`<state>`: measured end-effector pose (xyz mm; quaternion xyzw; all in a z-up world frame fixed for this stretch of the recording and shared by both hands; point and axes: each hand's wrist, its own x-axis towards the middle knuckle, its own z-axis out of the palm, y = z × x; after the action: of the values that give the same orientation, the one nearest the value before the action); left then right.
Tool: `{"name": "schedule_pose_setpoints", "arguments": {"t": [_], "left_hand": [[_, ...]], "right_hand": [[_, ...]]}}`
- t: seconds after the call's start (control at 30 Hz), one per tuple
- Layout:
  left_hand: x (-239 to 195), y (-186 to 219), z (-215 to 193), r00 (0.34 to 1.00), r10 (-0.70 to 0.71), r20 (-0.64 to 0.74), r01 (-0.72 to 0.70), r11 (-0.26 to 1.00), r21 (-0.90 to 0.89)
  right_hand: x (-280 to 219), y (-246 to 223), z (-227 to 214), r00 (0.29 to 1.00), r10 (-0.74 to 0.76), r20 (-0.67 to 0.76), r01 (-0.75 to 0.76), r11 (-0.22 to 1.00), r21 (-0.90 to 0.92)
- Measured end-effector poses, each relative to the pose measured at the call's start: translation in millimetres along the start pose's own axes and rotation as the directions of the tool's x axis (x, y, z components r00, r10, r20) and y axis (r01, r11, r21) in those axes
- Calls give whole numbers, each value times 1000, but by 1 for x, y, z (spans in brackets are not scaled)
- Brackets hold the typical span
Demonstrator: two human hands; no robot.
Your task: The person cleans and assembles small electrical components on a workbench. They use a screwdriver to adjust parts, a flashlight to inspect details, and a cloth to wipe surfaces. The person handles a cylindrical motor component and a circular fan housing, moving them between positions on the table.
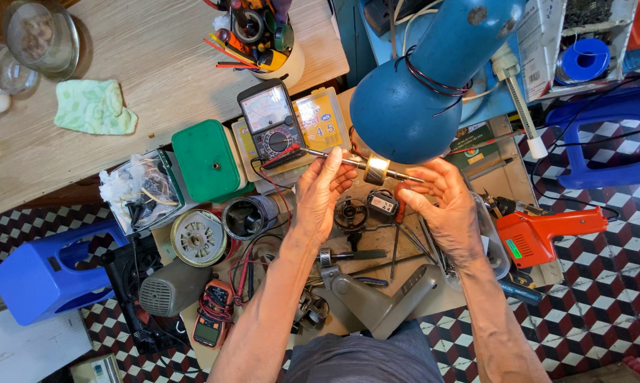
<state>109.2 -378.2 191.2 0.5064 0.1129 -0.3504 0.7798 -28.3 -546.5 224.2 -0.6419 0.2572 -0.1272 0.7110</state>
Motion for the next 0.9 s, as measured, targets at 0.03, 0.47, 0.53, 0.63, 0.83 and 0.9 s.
{"name": "schedule_pose_setpoints", "arguments": {"t": [0.03,0.47,0.53,0.63,0.83,0.9], "left_hand": [[0,-1,-2,1000,-8,-21,8,1000,-12],[-13,-8,-7,998,-23,-56,20,998,-57],[-12,-10,-8,998,-33,-56,28,996,-81],[-12,-13,-9,998,-34,-62,29,996,-85],[-14,-15,-10,998,-35,-58,30,995,-94],[-14,-14,-9,998,-39,-43,34,995,-90]], "right_hand": [[-3,6,0,998,52,-23,-50,996,75],[-3,29,24,988,118,-98,-87,958,274],[-3,30,23,990,111,-92,-78,950,303],[-2,34,22,993,87,-75,-58,943,327],[-1,40,20,994,98,-49,-71,915,396],[0,42,19,994,101,-47,-73,911,406]]}}
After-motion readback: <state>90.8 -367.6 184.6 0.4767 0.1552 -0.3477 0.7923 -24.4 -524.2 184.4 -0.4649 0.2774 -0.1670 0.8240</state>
